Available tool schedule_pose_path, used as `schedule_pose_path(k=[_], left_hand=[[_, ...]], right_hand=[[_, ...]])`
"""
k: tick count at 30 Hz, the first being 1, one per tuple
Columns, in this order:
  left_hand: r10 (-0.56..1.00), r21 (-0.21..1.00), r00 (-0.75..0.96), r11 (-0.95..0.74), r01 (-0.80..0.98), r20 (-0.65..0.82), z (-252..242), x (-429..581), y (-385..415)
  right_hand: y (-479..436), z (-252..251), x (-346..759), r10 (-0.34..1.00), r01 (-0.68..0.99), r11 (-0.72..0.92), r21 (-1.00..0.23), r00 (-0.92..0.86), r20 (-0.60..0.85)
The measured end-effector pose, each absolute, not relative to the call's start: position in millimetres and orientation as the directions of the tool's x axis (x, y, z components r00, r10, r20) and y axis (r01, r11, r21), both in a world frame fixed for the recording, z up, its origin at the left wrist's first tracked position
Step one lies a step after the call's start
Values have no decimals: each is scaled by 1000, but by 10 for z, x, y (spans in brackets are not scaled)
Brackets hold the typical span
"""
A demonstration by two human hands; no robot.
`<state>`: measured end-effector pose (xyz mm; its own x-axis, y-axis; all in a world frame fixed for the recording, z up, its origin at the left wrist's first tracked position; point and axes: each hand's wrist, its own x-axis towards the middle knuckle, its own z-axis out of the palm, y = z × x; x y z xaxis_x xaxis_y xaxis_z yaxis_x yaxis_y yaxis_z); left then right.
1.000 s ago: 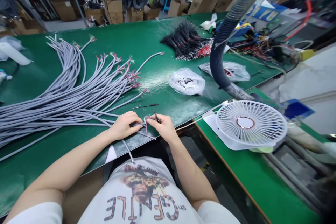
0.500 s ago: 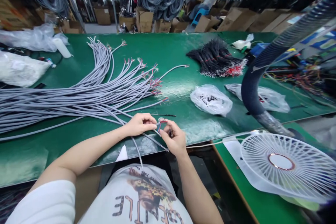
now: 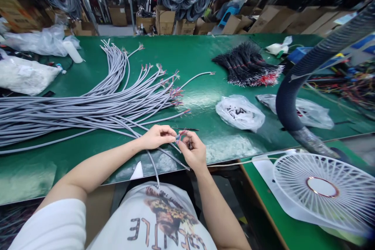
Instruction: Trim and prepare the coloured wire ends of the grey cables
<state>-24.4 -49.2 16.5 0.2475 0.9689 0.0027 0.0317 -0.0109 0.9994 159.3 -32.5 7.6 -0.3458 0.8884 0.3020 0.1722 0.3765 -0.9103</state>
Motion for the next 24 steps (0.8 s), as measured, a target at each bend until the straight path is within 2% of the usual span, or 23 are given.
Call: schedule_pose_path(k=[7, 12, 17, 21, 24], left_hand=[[968, 999, 250, -19, -37, 28, 183, -266, -485], [962, 996, 269, -26, -82, 47, 152, -273, -503], [970, 996, 240, -29, -79, 47, 132, -293, -495], [967, 973, 239, -137, 186, 90, 217, -293, -544], [957, 915, 258, -220, 338, 135, 315, -288, -600]], right_hand=[[-297, 11, 1580, 855, 214, 464, -860, -363, 371], [-329, 56, 1537, 867, 279, 491, -825, -244, 434], [-321, 90, 1471, 861, 354, 508, -785, -224, 456], [-365, 125, 1420, 867, 438, 491, -753, -169, 468], [-422, 119, 1377, 894, 411, 437, -800, -98, 437]])
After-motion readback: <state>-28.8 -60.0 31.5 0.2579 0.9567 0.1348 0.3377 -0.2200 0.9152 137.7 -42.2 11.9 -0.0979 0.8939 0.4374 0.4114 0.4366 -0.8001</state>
